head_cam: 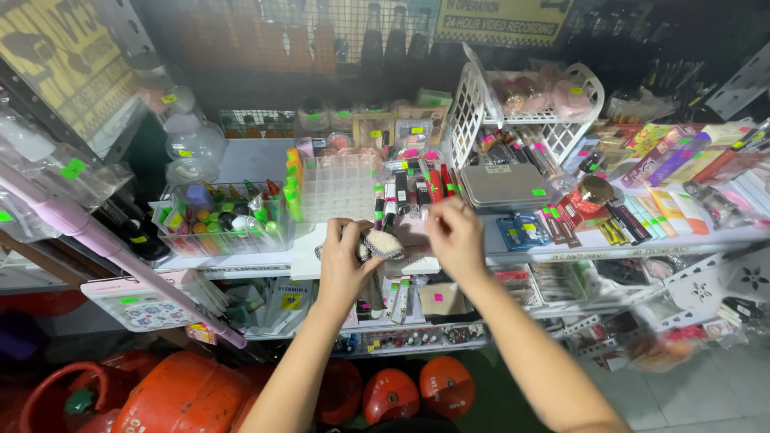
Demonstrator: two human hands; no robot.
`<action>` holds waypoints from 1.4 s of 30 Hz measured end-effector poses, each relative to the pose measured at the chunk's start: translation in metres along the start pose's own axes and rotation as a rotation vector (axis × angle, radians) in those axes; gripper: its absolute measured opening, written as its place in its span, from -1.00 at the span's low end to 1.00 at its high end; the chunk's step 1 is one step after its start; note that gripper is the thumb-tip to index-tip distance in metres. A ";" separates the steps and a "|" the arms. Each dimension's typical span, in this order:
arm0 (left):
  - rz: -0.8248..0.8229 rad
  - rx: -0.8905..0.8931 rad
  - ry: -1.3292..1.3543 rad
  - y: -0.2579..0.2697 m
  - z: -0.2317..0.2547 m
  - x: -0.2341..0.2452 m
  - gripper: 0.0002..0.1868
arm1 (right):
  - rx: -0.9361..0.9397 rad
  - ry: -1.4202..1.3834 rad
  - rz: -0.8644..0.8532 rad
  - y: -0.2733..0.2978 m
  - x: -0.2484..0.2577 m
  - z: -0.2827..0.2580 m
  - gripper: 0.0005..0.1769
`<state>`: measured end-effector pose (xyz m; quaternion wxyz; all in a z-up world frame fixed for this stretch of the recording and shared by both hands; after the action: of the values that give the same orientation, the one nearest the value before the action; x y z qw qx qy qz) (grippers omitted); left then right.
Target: Organizing and cleaning various cosmetic products on display shelves.
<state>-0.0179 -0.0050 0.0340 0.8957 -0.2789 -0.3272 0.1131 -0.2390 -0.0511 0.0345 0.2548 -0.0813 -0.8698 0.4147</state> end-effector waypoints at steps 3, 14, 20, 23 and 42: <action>0.151 0.020 0.054 0.006 0.007 -0.004 -0.42 | -0.131 -0.266 -0.147 0.039 -0.026 -0.035 -0.70; 0.174 -0.057 -0.406 -0.131 -0.061 0.033 -0.41 | -0.489 -0.686 0.163 0.101 -0.028 0.002 -0.71; -0.033 0.111 -0.869 -0.176 -0.176 -0.010 -0.65 | -0.492 -0.711 0.235 0.115 0.013 -0.019 -0.70; -0.097 0.081 -0.836 -0.178 -0.181 -0.015 -0.78 | -0.508 -0.683 0.245 0.130 0.022 -0.008 -0.71; -0.065 0.043 -0.893 -0.195 -0.113 0.044 -0.73 | -0.580 -0.722 0.274 0.146 0.025 -0.008 -0.67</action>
<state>0.0927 -0.1961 0.0981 0.6752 -0.1737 -0.6882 0.2008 -0.2668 0.0573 -0.0632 -0.1536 -0.1135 -0.9637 0.1867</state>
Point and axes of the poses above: each hand's wrist, its own y-axis away from the middle knuckle, its own x-axis out of the back of the hand, z = x × y, the point moved 5 cm from there along -y, towards the middle knuckle, and after that the axes turned 6 degrees about -y, right-handed, at the moved point
